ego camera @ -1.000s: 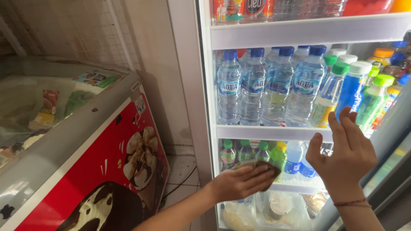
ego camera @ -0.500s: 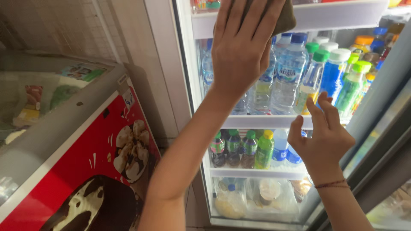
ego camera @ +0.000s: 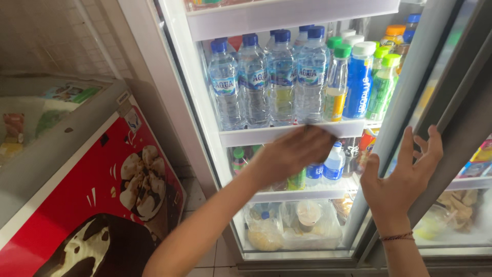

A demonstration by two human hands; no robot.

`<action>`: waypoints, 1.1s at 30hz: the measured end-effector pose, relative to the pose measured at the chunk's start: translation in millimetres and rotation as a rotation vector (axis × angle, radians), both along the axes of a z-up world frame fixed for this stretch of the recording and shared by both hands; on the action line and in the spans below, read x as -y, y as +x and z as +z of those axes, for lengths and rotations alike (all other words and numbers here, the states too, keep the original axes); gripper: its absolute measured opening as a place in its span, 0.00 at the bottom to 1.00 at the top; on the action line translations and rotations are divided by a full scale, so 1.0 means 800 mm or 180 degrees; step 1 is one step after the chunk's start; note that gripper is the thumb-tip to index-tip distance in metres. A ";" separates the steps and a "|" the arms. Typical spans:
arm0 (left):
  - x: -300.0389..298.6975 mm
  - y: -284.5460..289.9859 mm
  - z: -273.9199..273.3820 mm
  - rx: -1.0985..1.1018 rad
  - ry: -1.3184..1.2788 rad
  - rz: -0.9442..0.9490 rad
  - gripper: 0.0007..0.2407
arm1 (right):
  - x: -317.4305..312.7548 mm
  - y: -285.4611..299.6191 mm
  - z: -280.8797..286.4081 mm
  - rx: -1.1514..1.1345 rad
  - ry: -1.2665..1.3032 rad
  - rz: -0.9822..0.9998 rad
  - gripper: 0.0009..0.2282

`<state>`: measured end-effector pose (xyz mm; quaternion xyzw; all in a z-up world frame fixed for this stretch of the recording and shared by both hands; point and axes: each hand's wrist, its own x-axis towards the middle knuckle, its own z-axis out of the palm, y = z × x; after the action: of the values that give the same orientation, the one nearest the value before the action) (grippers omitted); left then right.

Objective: The person sprays a cleaning solution onto the glass door of a commercial refrigerator and wipes it with a cloth. The person then carries a cardboard box filled with snacks and other items across the store floor.

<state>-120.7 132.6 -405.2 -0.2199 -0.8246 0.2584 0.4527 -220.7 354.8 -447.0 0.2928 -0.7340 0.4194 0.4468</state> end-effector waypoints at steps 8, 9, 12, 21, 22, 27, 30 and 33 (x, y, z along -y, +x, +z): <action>-0.024 -0.102 0.155 -0.1178 0.1306 -0.0025 0.20 | -0.019 -0.024 -0.027 -0.0205 0.0082 -0.0490 0.28; -0.034 -0.103 0.137 -0.1038 0.1190 -0.0027 0.21 | -0.024 -0.028 -0.028 -0.0299 0.0071 -0.0556 0.28; -0.062 -0.086 0.050 0.0017 0.0944 -0.0365 0.20 | -0.034 -0.041 -0.032 0.0047 -0.0065 -0.0299 0.25; -0.055 -0.088 0.022 -0.0445 -0.0056 -0.0318 0.13 | -0.047 -0.055 -0.028 -0.0298 0.0077 -0.0424 0.20; -0.054 -0.110 0.055 -0.0382 0.0237 -0.0253 0.13 | -0.049 -0.056 -0.026 -0.0256 0.0080 -0.0418 0.20; -0.067 -0.163 0.156 -0.1402 0.0606 0.0216 0.20 | -0.052 -0.048 -0.018 0.0130 0.0023 -0.0205 0.21; -0.092 -0.137 0.106 -0.0884 0.0652 -0.0277 0.19 | -0.050 -0.042 -0.014 -0.0148 0.0182 -0.0247 0.21; -0.096 -0.067 0.018 0.0306 0.0591 -0.1036 0.15 | -0.049 -0.039 -0.012 0.0046 0.0130 -0.0216 0.22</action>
<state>-174.0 209.6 -391.2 -0.3197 -0.8191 0.0937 0.4669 -252.2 394.0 -456.4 0.2737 -0.7551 0.3910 0.4494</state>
